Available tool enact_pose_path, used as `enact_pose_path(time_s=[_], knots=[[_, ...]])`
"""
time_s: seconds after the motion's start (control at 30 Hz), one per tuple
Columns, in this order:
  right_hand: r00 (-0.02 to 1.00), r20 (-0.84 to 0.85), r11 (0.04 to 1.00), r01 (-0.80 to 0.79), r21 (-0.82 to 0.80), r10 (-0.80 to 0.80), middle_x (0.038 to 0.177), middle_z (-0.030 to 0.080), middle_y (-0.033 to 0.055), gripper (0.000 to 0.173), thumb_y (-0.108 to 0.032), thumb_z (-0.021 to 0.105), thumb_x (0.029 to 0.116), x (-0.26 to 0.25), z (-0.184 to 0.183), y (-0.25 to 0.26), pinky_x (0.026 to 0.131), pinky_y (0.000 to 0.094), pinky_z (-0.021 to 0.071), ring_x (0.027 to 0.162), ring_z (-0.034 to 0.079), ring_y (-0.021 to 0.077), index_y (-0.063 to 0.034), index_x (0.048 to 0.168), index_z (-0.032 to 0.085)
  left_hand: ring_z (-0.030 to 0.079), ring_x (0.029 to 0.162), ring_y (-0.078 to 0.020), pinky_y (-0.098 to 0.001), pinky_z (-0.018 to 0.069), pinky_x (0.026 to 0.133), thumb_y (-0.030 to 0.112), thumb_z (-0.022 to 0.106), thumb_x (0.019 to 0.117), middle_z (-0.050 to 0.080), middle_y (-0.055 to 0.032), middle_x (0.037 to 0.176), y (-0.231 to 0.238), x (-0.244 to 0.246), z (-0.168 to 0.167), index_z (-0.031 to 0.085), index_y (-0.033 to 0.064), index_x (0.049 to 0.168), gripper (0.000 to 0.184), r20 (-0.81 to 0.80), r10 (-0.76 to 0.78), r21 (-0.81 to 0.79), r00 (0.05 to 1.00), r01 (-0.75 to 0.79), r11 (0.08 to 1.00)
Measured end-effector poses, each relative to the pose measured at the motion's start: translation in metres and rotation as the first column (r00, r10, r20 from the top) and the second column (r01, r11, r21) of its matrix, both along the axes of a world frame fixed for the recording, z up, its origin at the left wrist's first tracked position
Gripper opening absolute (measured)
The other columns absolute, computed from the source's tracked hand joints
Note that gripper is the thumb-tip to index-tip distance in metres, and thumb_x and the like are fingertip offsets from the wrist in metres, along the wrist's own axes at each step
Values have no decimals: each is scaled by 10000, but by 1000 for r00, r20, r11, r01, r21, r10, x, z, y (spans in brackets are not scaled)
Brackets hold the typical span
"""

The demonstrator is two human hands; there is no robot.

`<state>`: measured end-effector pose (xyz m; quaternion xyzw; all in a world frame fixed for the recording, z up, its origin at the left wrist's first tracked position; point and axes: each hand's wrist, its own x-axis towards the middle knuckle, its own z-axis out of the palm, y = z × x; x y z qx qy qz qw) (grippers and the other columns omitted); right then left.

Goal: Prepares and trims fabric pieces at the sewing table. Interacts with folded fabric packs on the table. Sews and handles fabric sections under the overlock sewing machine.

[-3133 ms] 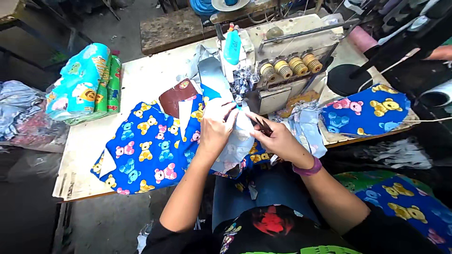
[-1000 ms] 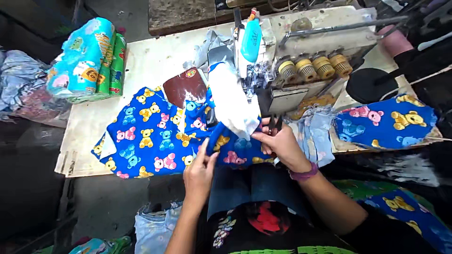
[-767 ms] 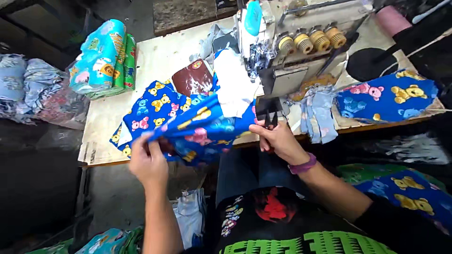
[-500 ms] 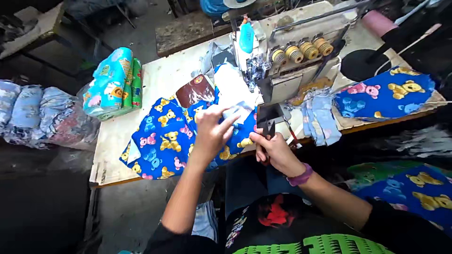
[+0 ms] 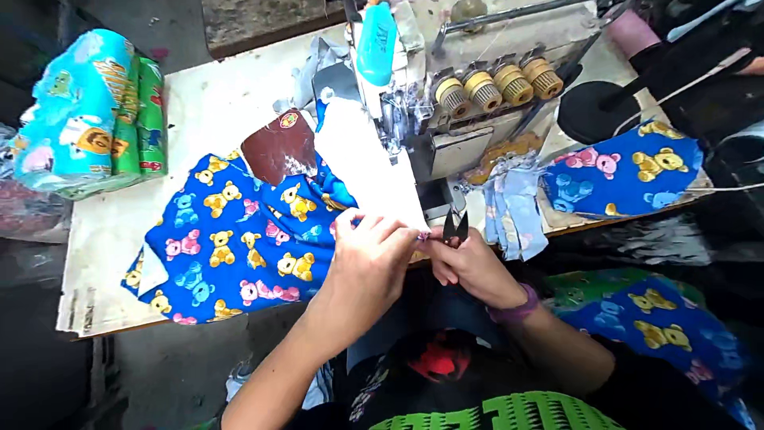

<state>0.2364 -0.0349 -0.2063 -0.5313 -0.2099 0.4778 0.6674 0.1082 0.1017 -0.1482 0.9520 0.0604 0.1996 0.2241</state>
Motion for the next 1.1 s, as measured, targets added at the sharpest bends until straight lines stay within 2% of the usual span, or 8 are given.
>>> enact_pose_path(time_s=[0.23,0.47,0.6,0.73,0.8,0.93,1.03,1.1], knots=[[996,-55,998,64,-2,-64,532,581,-49,87,6,687,925,15,-7,29,419,151,443,391,478,-1,-66,948,730,689,868,-214,-546,404,980,113,705,933,744,-62,904,18,18,-18,791,84,951,93,62,94,109,994,-101,989],[986,-18,984,168,60,-167,633,677,-44,160,43,667,905,14,-2,33,419,140,469,411,523,-11,-85,973,734,665,904,-247,-552,376,990,55,669,937,722,-72,904,21,24,-16,787,92,994,137,92,68,297,994,-92,951],[958,86,958,263,115,-274,646,653,-86,154,8,676,897,7,-2,45,417,159,497,428,548,-4,-118,979,641,667,978,-284,-544,390,962,38,617,954,729,-111,983,27,34,-16,773,58,1057,187,79,97,412,992,-121,903],[957,180,963,196,183,-229,769,678,-98,64,-97,600,1018,-18,-8,51,448,148,527,497,579,-39,-56,1066,615,663,1081,-277,-437,467,1003,133,590,996,729,-161,1112,47,35,-32,771,21,1107,240,154,189,184,970,-216,959],[957,257,978,83,190,-131,884,746,-60,273,-227,434,1112,-25,-11,50,480,135,518,543,596,-58,-8,1185,580,655,1053,-286,-405,489,938,136,578,977,729,-176,1076,64,43,-33,790,17,1024,248,183,230,94,956,-250,964],[737,670,991,-7,131,-84,788,560,-11,612,-518,258,1097,-22,-24,41,544,155,445,610,496,-13,29,1227,501,655,1043,-330,-471,477,923,174,660,943,732,-162,1024,97,70,-19,790,43,842,210,154,277,66,948,-290,955],[579,813,995,98,6,-62,985,663,110,446,-340,390,1112,-10,-11,23,704,213,521,792,620,62,42,1257,569,669,1048,-295,-428,509,943,146,721,905,728,-156,1045,110,73,-10,743,2,782,191,123,265,6,956,-268,963],[480,871,983,181,12,-99,1069,662,152,403,-306,528,1061,-3,-1,16,743,232,536,845,633,103,38,1243,633,672,1061,-286,-424,528,945,137,719,905,710,-172,1080,108,59,-8,742,-9,916,148,92,272,-74,958,-265,961]])
